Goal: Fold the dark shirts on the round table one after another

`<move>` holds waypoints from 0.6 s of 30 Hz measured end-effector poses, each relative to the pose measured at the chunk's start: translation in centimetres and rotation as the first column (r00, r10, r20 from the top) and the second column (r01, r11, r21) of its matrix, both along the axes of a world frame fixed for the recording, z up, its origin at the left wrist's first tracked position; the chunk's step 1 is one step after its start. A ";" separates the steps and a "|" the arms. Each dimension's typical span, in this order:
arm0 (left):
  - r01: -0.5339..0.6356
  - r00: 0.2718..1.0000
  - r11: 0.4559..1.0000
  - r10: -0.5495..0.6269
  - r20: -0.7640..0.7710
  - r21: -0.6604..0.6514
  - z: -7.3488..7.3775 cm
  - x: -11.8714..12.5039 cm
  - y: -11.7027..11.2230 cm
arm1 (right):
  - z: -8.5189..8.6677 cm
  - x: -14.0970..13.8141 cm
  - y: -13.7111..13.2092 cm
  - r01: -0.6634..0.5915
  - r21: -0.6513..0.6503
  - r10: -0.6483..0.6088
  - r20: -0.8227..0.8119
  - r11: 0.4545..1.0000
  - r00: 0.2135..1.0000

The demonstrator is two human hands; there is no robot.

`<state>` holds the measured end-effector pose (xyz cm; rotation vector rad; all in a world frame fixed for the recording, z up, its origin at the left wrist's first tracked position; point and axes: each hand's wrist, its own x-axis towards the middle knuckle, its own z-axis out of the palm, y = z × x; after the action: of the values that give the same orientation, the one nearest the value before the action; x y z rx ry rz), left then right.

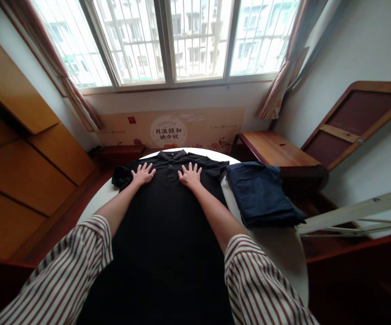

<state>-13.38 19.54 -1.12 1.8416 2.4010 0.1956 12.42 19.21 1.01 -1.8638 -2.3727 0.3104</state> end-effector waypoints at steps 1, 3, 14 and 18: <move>0.002 1.000 1.000 -0.002 0.009 0.019 -0.1 0.0 0.0 | -0.1 -0.2 -1.0 -0.028 0.014 0.028 -0.004 1.000 1.000; 0.002 1.000 0.996 -0.005 0.031 0.095 -0.2 0.2 -0.2 | -0.4 -0.6 -3.9 -0.133 0.033 0.134 -0.011 0.991 0.991; -0.353 0.935 0.829 0.294 0.198 0.434 1.5 -1.5 -4.4 | 0.7 -0.2 -25.4 -0.793 -0.007 0.771 -0.230 0.610 0.595; -0.607 0.791 0.723 0.508 0.341 0.331 2.2 -5.4 -5.4 | 2.0 -0.5 -29.3 -0.898 0.020 0.858 -0.304 0.440 0.413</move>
<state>-18.82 14.12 1.07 1.0240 2.8203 1.0006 11.95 -10.05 3.05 -0.2870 -2.9212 0.7731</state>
